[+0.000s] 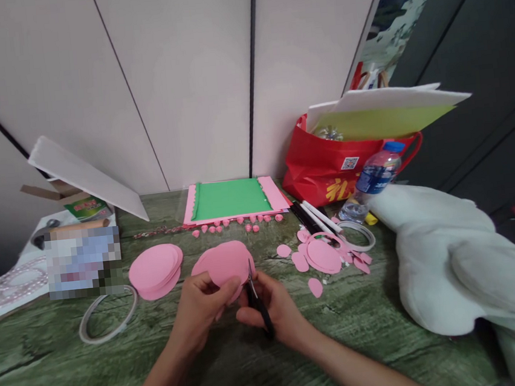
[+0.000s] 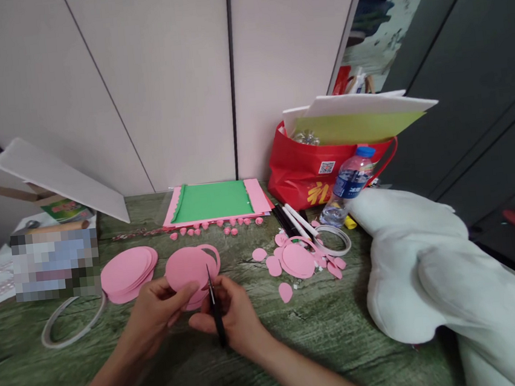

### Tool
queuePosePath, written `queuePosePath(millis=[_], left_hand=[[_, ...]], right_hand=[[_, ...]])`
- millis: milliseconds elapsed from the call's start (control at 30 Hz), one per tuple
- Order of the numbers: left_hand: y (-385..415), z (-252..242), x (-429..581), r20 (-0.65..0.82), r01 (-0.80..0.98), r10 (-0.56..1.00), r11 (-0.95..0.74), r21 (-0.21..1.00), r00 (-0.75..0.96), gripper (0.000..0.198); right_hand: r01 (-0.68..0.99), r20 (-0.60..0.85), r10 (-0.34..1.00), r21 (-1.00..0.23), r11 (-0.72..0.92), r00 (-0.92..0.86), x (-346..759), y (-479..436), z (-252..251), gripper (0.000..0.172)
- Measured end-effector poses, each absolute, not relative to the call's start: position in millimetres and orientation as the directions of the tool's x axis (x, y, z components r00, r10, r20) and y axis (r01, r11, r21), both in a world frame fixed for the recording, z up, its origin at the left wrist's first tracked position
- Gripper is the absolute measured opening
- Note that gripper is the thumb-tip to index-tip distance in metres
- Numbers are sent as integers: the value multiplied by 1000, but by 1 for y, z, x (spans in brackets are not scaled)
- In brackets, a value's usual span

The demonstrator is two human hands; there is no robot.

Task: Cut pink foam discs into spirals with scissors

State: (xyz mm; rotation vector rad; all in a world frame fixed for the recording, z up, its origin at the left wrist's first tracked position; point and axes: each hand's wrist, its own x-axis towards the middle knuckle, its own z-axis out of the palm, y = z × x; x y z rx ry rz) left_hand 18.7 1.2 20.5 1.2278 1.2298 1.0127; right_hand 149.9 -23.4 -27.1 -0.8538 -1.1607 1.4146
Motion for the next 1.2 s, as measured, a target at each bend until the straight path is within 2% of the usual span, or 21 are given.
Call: queuePosePath(millis=[267,867,1033,1200], left_hand=[[1,20,19,-112,83,986,103,991,121,31],[1,25,18,-59,28,992,57,998,109,30],[-1,26,18,-105,15,983,104,994,153,29],[-2,24,17,-100,87,985,88,992,144,31]], right_hand=[[-289,97,978,-956,41,-183,150,-24,-29,47],[-277,-8,986,-959,-55,-168,149,-25,-31,37],[-279,4,986,-959,-44,-168,148,-25,-32,37],[-282,24,982,-959,-29,-185,147,-26,-32,39]])
